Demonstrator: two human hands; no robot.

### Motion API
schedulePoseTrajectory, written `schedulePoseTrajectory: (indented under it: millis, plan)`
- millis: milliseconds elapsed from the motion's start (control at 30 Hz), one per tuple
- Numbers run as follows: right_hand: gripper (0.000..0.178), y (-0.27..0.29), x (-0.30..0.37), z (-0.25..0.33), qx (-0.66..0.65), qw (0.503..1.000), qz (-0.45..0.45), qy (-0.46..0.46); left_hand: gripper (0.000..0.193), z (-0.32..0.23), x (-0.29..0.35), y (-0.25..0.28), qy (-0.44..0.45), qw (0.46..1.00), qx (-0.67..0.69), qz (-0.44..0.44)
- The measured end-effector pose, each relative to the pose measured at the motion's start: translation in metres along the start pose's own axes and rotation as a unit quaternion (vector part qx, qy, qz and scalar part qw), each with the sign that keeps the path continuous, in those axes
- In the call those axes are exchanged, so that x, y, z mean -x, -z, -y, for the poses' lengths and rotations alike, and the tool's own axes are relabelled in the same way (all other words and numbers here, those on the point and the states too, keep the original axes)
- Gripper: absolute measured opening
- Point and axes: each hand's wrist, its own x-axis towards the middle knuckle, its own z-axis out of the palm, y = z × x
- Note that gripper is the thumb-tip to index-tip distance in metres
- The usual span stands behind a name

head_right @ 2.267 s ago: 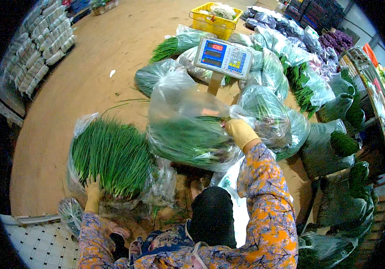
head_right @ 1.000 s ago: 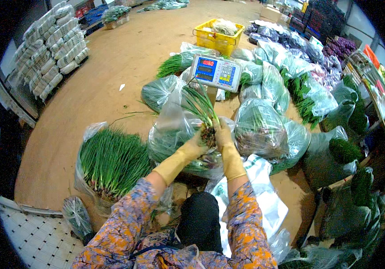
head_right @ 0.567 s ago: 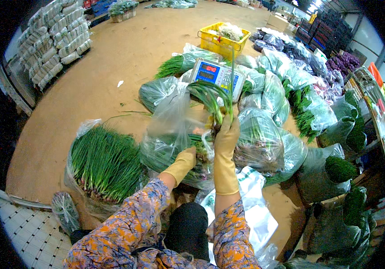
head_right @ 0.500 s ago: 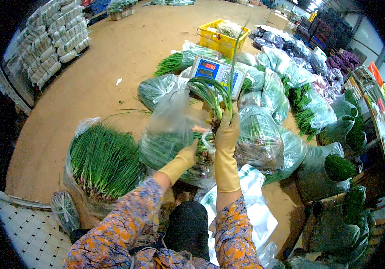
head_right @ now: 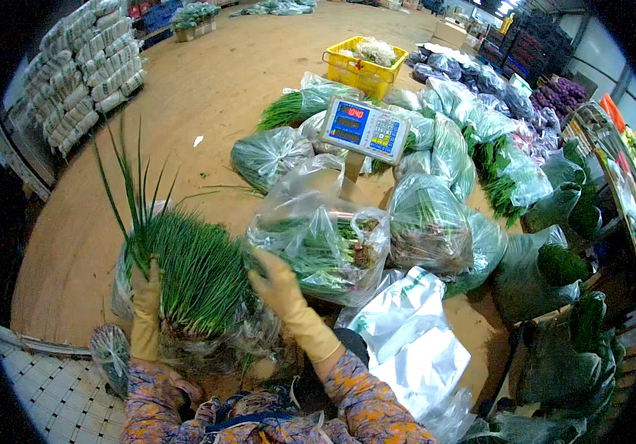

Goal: The person sorts green onions from a large pile into smaller bundles, places them into plastic bags, and weighs the bags on a digital scale.

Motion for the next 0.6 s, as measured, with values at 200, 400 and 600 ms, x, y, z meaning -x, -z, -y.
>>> schedulePoseTrajectory:
  millis: [200,400,600]
  plan:
    - [0.036,-0.001,-0.009,-0.04,0.064,0.993,-0.095,-0.025,0.068,0.195,-0.015,0.064,0.179,0.81,-0.502,0.244]
    - [0.044,0.078,-0.037,-0.081,0.24,0.945,-0.204,-0.089,0.06,0.169,-0.001,0.021,0.1,0.849,-0.498,0.144]
    - [0.05,0.141,-0.067,-0.133,0.465,0.839,0.06,-0.277,0.049,-0.013,-0.041,-0.119,-0.279,0.935,-0.116,0.187]
